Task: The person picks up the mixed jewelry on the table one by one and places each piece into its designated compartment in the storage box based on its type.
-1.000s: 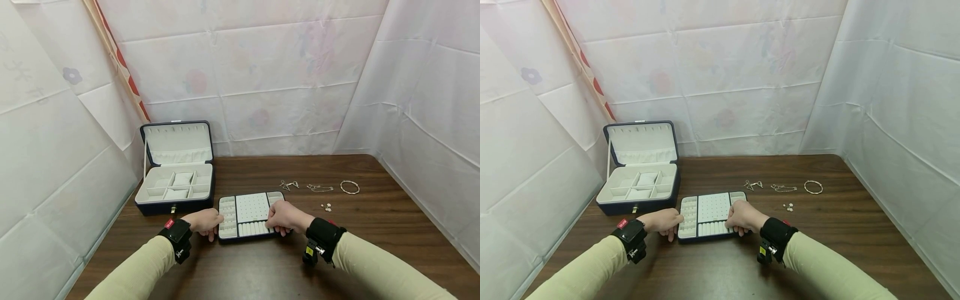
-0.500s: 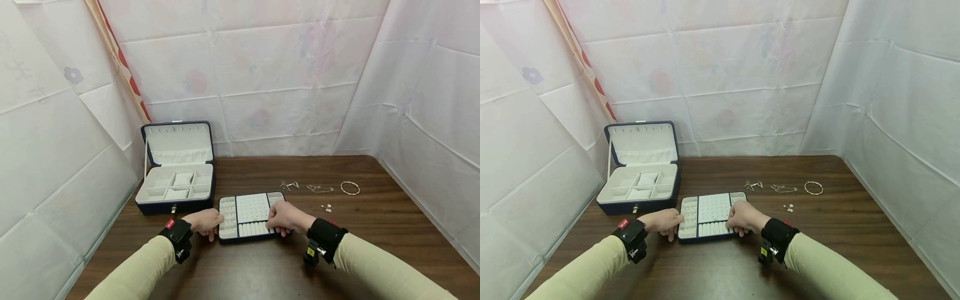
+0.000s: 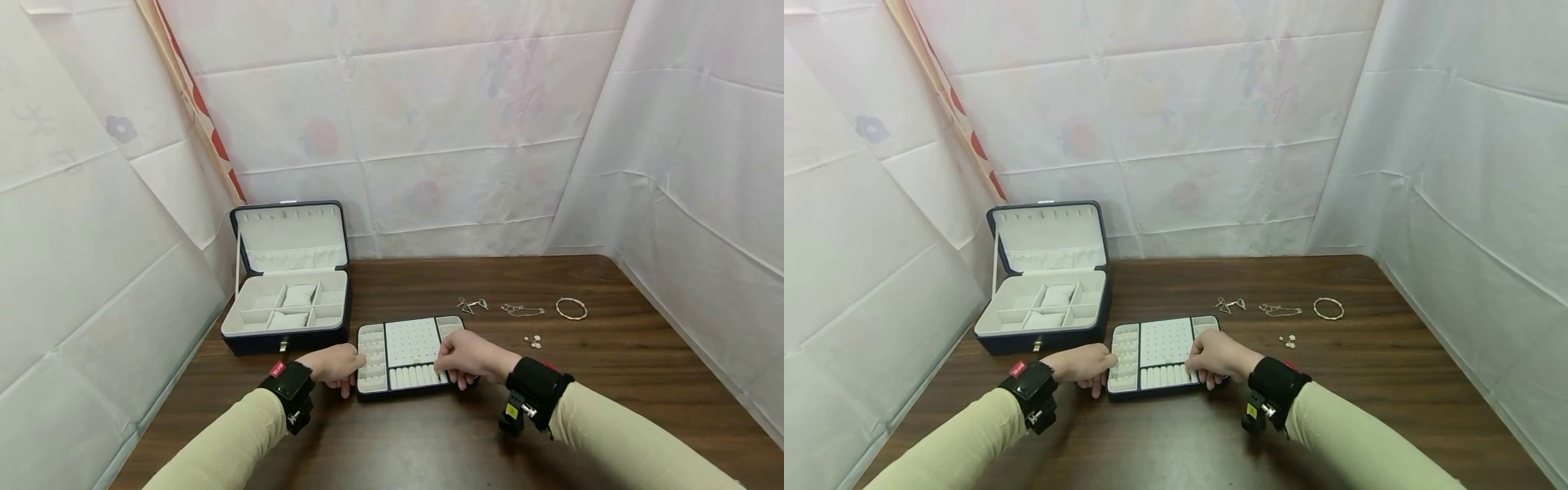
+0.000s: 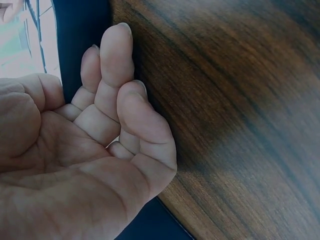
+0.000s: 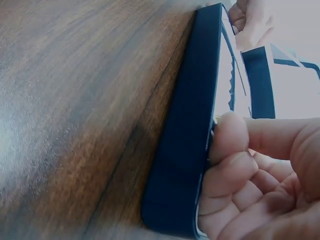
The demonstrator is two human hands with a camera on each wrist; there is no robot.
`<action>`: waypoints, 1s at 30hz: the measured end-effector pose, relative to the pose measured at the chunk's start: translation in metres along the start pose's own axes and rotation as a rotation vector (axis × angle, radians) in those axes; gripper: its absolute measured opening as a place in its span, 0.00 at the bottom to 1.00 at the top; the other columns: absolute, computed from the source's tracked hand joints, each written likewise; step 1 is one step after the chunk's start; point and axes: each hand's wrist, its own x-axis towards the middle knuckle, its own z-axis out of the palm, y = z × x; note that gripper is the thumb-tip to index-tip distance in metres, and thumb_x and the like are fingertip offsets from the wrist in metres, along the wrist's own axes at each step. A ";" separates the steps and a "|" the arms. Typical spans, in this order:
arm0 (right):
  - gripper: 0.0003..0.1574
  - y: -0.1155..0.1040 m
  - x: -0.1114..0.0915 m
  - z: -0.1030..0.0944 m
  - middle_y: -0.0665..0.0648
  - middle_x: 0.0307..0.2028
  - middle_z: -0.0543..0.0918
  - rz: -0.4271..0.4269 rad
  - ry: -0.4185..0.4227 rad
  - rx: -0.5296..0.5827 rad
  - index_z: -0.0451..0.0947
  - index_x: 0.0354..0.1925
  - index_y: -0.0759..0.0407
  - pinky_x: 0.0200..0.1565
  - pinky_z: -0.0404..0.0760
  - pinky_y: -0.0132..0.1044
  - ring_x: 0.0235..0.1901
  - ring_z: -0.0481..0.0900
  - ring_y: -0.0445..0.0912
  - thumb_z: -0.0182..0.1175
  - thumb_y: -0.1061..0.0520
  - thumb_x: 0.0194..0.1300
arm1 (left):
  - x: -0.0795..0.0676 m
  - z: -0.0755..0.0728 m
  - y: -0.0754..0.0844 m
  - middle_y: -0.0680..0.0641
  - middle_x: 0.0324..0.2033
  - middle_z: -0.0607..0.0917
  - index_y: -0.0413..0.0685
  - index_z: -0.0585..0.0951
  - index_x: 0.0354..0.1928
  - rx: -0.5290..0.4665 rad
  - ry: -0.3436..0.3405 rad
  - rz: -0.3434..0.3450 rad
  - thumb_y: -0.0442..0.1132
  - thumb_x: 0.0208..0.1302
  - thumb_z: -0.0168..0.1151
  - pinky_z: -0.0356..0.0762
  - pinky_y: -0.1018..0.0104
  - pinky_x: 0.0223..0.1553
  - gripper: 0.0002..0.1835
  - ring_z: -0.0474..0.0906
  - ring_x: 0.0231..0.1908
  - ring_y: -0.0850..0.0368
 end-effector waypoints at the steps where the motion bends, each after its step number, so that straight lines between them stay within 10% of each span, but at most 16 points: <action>1: 0.12 0.000 0.000 -0.001 0.54 0.17 0.77 -0.002 -0.009 0.005 0.82 0.32 0.66 0.19 0.70 0.33 0.13 0.74 0.43 0.59 0.60 0.72 | 0.000 0.000 0.000 0.45 0.14 0.83 0.34 0.80 0.25 -0.001 0.001 0.000 0.37 0.69 0.45 0.64 0.70 0.20 0.20 0.70 0.16 0.58; 30: 0.17 -0.017 -0.005 -0.061 0.58 0.22 0.78 -0.056 0.156 -0.095 0.78 0.53 0.65 0.25 0.72 0.42 0.20 0.74 0.55 0.52 0.54 0.79 | -0.003 0.000 0.001 0.46 0.15 0.84 0.37 0.80 0.24 0.014 -0.001 -0.004 0.37 0.70 0.45 0.65 0.70 0.20 0.20 0.72 0.18 0.58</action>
